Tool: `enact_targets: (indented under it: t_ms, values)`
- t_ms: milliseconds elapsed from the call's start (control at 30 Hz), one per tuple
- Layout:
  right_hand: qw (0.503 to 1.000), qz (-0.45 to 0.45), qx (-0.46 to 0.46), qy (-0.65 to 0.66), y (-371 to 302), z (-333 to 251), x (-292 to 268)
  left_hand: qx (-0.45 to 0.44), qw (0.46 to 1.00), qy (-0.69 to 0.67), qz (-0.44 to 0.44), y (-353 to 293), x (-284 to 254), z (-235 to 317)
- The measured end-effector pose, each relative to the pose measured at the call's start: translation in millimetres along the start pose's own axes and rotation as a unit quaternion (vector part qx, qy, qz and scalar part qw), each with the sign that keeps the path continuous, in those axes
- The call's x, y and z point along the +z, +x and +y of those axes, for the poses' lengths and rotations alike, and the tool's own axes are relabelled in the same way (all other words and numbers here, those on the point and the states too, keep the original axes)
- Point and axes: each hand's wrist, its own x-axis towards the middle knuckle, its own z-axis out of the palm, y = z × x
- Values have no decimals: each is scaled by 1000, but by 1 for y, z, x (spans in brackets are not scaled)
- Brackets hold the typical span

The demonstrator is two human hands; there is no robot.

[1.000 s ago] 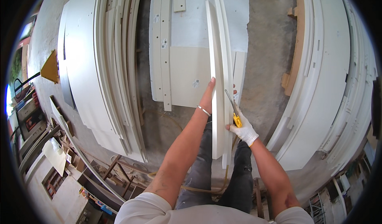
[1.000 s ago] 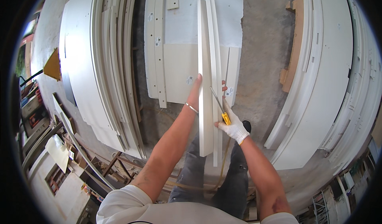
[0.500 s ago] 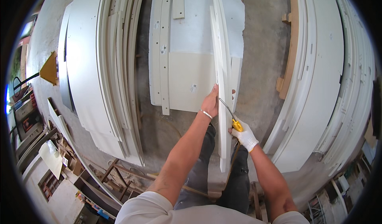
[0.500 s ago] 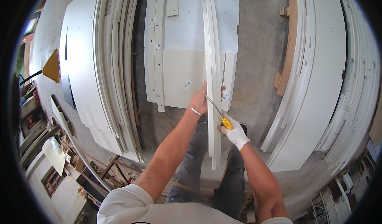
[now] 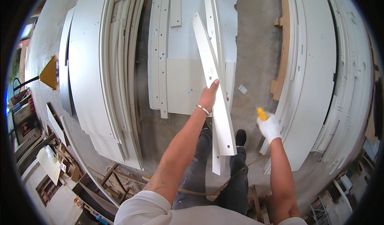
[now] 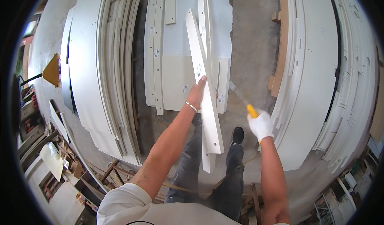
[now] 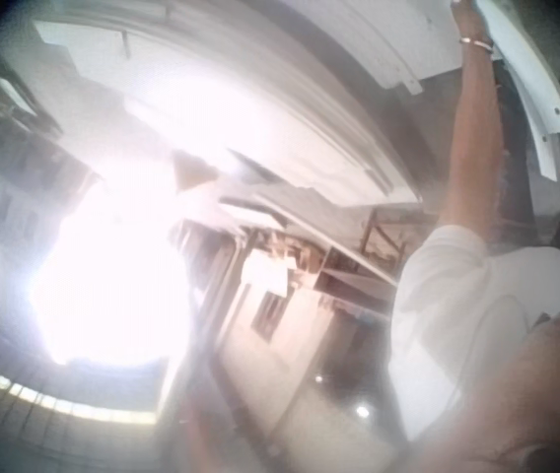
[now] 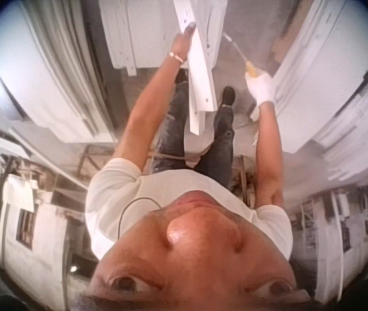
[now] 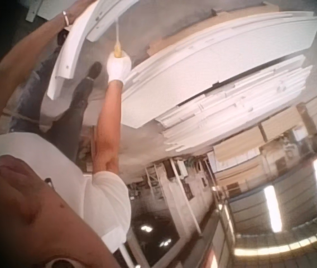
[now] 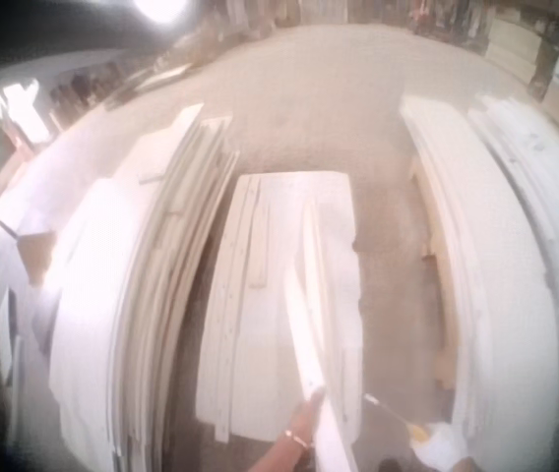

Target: The person wipes white panels with a cloth and liquid from a bottle, then uses a spray gun to apply a coating. They handle multiple panels, flipping and repositioning them, and stack them after treatment.

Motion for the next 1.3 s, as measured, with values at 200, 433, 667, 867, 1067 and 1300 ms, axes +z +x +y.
enact_targets:
  t_ms: [200, 433, 667, 867, 1067, 1300]
  values:
    - [998, -10, 31, 48, -117, 41, -68, 26, 999, -23, -12, 34, 35, 49]
    - [991, 35, 23, -129, -231, 88, -112, 70, 991, 3, 113, 83, 81, 37]
    - [989, 49, 85, -113, -316, 138, -91, 105, 977, -45, 180, 85, 151, 0]
    - [984, 143, 95, -47, -316, 136, -115, 128, 975, -100, 152, 45, 214, -7]
    - [982, 174, 73, 4, -325, 158, -174, 167, 966, -135, 146, -49, 268, -22]
    - [995, 71, -50, -40, -371, 238, -228, 282, 934, -116, 186, -168, 291, -2]
